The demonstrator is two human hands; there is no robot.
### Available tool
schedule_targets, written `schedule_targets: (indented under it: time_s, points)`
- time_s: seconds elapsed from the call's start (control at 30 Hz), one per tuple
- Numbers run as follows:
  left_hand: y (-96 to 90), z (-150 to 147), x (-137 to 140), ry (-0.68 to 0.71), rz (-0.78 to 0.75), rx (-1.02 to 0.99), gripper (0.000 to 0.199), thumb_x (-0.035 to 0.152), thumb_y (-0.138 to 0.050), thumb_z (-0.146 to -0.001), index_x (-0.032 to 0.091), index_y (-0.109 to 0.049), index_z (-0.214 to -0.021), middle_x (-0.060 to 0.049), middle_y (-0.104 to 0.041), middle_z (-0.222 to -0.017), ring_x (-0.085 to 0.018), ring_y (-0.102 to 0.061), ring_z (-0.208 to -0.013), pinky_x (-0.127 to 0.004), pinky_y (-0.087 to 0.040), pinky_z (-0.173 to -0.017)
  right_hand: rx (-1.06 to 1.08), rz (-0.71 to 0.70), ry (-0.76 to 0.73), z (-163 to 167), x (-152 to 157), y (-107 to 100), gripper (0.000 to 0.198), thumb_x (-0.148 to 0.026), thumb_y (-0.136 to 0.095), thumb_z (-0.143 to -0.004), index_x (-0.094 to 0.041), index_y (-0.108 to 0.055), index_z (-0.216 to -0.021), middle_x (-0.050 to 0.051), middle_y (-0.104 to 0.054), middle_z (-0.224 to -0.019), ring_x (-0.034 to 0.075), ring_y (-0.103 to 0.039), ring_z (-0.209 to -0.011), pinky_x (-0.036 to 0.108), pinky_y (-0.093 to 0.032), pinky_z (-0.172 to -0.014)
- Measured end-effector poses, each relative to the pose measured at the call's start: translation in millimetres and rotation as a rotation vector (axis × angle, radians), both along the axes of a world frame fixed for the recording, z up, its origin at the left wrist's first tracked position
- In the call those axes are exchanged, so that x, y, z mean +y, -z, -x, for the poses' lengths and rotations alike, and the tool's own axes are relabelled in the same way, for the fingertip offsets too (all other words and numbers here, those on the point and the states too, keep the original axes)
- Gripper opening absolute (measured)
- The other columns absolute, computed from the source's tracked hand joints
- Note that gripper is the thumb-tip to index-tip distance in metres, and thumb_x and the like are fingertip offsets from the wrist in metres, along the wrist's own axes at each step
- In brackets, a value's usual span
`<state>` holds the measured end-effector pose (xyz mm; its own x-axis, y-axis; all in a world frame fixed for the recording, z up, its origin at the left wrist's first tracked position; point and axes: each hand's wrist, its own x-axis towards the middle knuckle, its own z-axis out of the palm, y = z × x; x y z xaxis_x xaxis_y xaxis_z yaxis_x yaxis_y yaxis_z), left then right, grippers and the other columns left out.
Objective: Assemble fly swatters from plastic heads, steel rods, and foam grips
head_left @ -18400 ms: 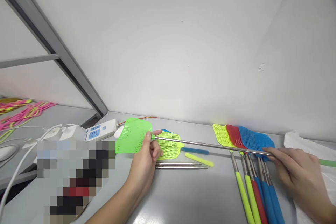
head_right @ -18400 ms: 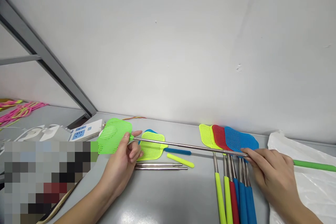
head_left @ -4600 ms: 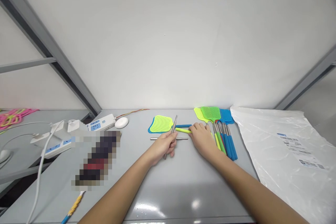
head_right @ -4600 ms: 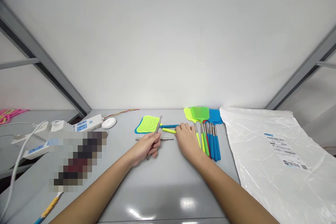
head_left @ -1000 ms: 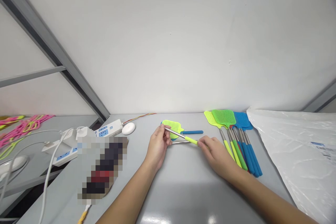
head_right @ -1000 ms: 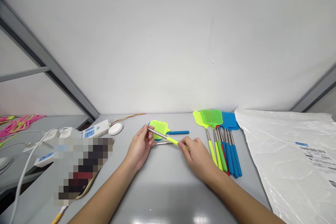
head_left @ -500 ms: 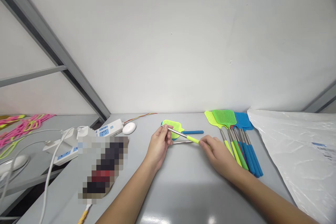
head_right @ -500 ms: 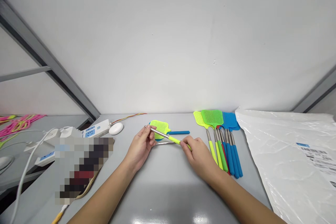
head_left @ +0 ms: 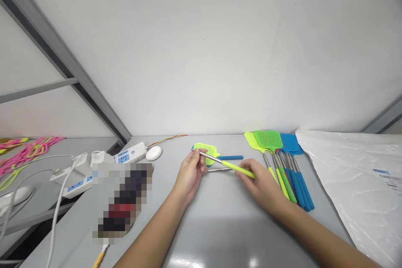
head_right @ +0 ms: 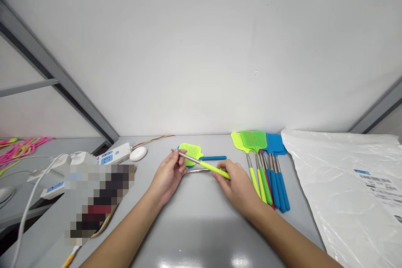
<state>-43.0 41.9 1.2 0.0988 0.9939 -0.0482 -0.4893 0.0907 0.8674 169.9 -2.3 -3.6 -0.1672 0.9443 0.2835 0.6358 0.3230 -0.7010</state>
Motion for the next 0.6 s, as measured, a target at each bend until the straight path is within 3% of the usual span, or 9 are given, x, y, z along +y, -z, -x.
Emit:
schedule_targets:
  time_s: [0.13, 0.27, 0.6]
  points:
    - [0.0, 1.9, 2.6, 0.02, 0.057, -0.15, 0.026, 0.042, -0.064, -0.083, 0.017, -0.063, -0.09, 0.005, -0.04, -0.063, -0.006, -0.037, -0.05, -0.021, -0.038, -0.052, 0.077, -0.005, -0.028, 2.5, -3.2, -3.1, 0.018, -0.04, -0.051, -0.09, -0.024, -0.054, -0.096, 0.002, -0.063, -0.084, 0.018, -0.056, -0.073, 0.029, -0.043, -0.064]
    - [-2.0, 10.3, 7.8, -0.068, 0.075, -0.281, 0.021, 0.038, -0.064, -0.083, 0.018, -0.061, -0.088, 0.007, -0.038, -0.061, -0.005, -0.036, -0.048, -0.021, -0.041, -0.054, 0.176, -0.009, -0.021, 4.6, -6.7, -6.0, 0.018, -0.041, -0.053, -0.089, -0.024, -0.055, -0.095, 0.0, -0.06, -0.077, 0.016, -0.056, -0.07, 0.027, -0.043, -0.062]
    - [-6.8, 11.7, 6.8, -0.097, 0.035, -0.236, 0.021, 0.038, -0.065, -0.083, 0.017, -0.062, -0.086, 0.006, -0.038, -0.06, -0.006, -0.036, -0.048, -0.022, -0.041, -0.054, 0.017, -0.062, -0.108, 2.8, -8.8, -9.6, 0.022, -0.036, -0.041, -0.094, -0.022, -0.055, -0.082, 0.001, -0.057, -0.069, 0.017, -0.053, -0.065, 0.029, -0.04, -0.062]
